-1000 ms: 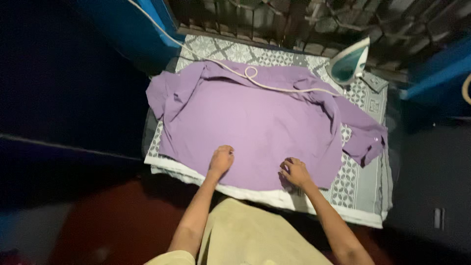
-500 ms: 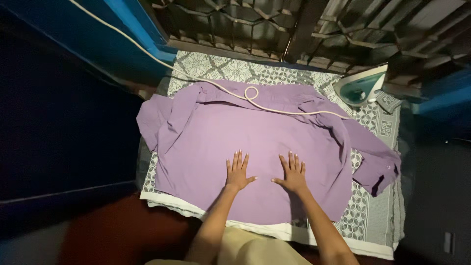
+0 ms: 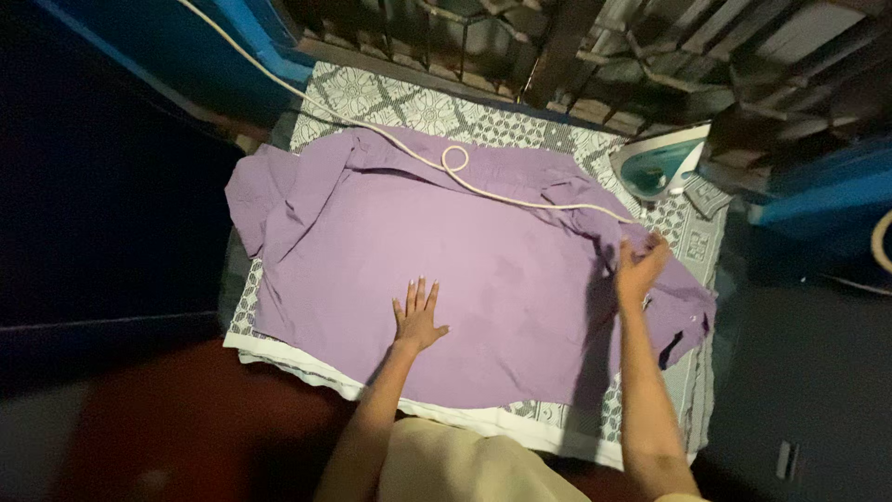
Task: The person irons a purple long-sleeved shirt laid flat on a patterned cloth. They repeatedly smooth the fabric with their hands and move the iron across the body and sleeves to remove wrinkles.
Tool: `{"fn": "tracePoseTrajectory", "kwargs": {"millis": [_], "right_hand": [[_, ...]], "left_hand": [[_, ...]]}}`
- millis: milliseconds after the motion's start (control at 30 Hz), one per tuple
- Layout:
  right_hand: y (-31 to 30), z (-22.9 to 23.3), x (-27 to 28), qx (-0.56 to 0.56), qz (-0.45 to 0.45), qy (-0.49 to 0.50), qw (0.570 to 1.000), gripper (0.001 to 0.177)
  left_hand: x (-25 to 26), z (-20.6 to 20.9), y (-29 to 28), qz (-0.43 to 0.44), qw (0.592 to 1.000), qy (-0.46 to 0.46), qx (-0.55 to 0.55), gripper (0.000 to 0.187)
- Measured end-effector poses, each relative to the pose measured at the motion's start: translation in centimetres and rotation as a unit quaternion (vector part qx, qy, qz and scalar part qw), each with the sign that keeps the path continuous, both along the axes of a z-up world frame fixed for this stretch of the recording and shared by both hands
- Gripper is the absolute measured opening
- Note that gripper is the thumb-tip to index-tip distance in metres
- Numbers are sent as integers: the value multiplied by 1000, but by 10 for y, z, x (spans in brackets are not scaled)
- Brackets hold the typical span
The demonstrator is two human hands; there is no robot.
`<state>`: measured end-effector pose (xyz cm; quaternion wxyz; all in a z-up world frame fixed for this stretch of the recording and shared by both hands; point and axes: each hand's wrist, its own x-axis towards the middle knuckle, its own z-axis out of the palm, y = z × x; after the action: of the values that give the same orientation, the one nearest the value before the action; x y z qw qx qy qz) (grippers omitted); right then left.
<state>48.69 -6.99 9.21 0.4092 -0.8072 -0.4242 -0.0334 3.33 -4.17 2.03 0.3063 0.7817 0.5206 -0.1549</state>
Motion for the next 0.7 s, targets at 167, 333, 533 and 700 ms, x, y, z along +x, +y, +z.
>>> {"fn": "tracePoseTrajectory", "kwargs": {"millis": [167, 333, 533, 700], "right_hand": [[52, 40, 84, 60, 78, -65, 993, 76], [89, 46, 114, 12, 89, 234, 968, 68], [127, 8, 147, -48, 99, 49, 993, 60], [127, 25, 137, -29, 108, 18, 994, 48]], "left_hand": [[2, 4, -31, 47, 999, -4, -4, 111], [-13, 2, -59, 64, 998, 11, -16, 107], [-32, 10, -78, 102, 994, 9, -36, 102], [-39, 7, -89, 114, 993, 14, -39, 100]]}}
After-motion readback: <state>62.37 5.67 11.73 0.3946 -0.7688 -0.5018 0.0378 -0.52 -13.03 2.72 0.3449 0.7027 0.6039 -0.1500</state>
